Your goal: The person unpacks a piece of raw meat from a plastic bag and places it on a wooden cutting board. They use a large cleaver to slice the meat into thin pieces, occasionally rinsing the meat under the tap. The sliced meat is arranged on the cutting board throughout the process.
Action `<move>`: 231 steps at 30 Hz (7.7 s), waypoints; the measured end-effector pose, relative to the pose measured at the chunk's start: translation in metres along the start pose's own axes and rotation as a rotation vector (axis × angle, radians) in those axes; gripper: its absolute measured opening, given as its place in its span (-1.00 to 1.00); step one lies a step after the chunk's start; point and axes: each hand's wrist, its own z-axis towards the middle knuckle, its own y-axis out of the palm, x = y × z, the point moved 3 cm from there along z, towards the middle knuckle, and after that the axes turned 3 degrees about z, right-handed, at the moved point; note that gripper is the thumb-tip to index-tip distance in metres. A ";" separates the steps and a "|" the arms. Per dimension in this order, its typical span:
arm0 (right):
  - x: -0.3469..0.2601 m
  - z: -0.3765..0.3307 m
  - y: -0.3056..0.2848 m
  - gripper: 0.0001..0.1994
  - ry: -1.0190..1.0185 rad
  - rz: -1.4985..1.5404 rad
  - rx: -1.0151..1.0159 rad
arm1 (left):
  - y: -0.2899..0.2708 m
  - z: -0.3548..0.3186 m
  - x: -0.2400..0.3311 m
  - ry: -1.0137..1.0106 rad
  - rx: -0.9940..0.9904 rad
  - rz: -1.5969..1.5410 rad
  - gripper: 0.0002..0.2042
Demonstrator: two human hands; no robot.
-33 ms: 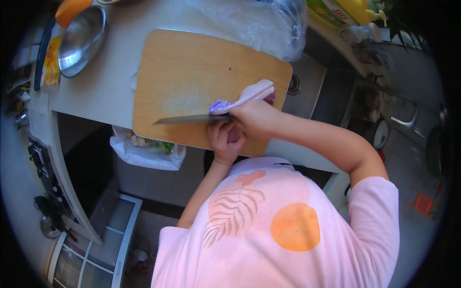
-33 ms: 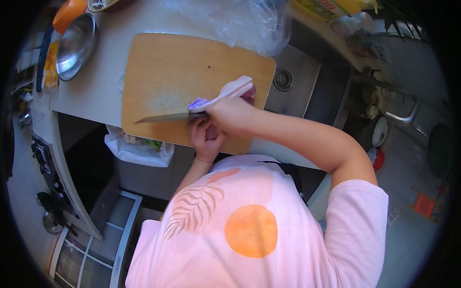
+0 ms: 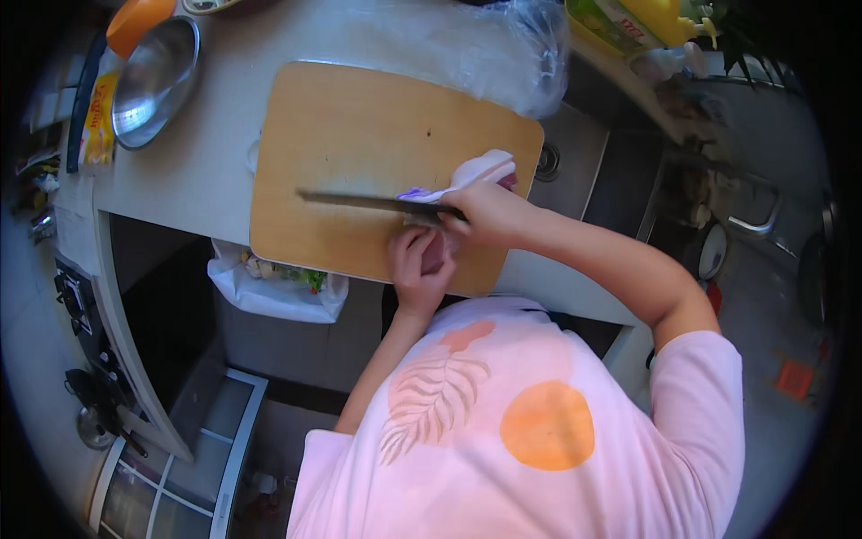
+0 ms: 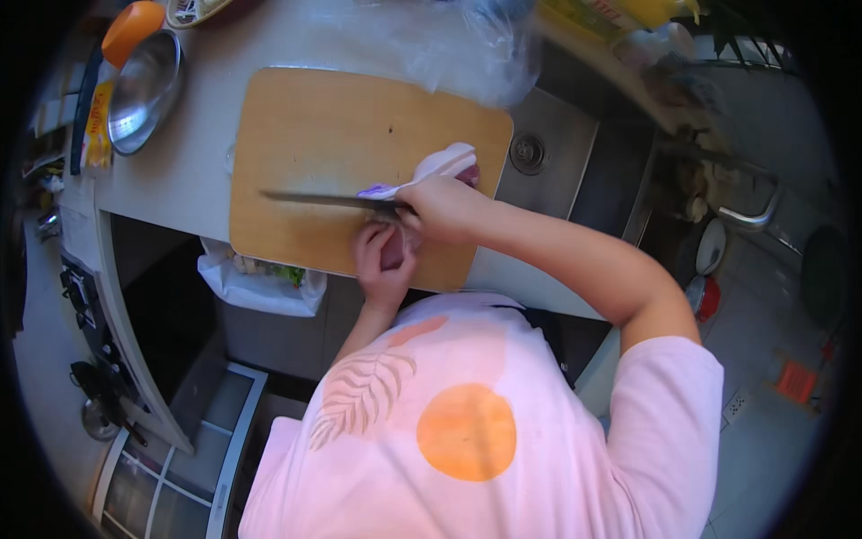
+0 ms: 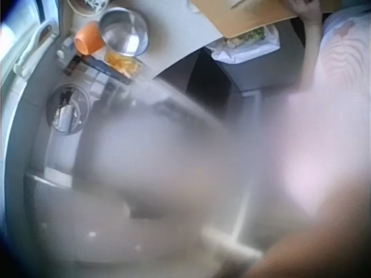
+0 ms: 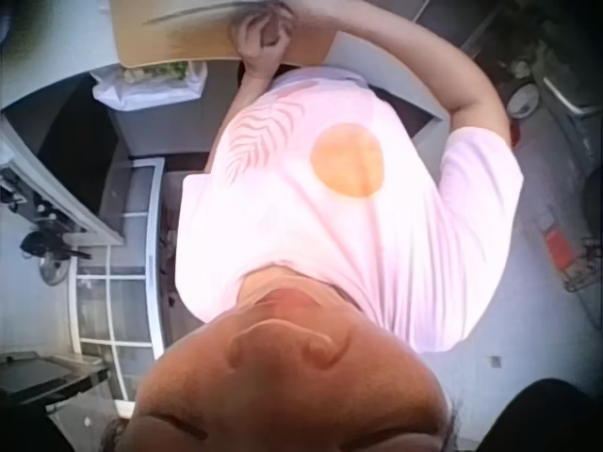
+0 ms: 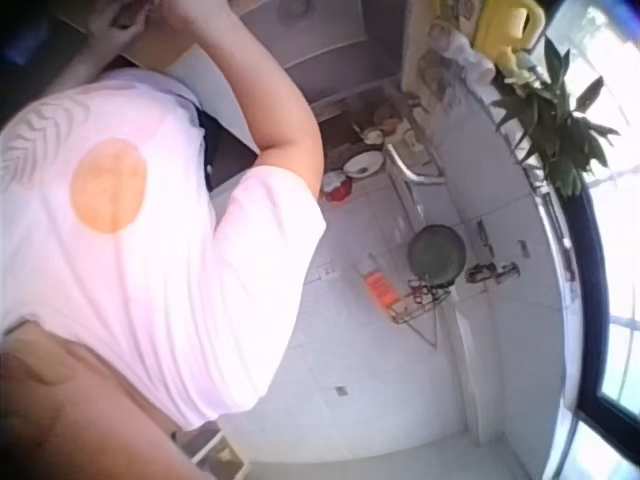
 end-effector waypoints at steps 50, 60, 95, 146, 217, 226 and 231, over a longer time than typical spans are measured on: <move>0.029 -0.146 0.058 -0.76 0.190 0.772 0.628 | -0.035 0.097 0.053 0.568 -0.877 0.552 -0.32; 0.029 -0.173 0.071 -0.77 0.369 0.966 0.494 | -0.012 0.111 0.021 -0.032 -1.348 0.321 -0.53; -0.010 -0.146 0.078 -0.80 0.310 0.620 0.476 | -0.033 0.057 -0.016 -0.326 -0.708 -0.408 -0.56; -0.027 -0.107 0.091 -0.86 0.354 0.507 0.474 | -0.023 0.054 -0.030 0.496 -0.488 -0.156 -0.75; -0.012 -0.234 0.051 -0.78 0.475 0.546 0.986 | 0.034 0.106 0.018 -0.277 -0.806 0.346 -0.34; 0.009 -0.229 0.083 -0.65 0.460 0.267 0.961 | 0.040 0.088 -0.013 -0.366 -0.904 0.086 -0.63; 0.016 -0.239 0.086 -0.64 0.437 0.072 0.858 | 0.036 0.109 -0.021 -0.631 -0.866 -0.577 -0.82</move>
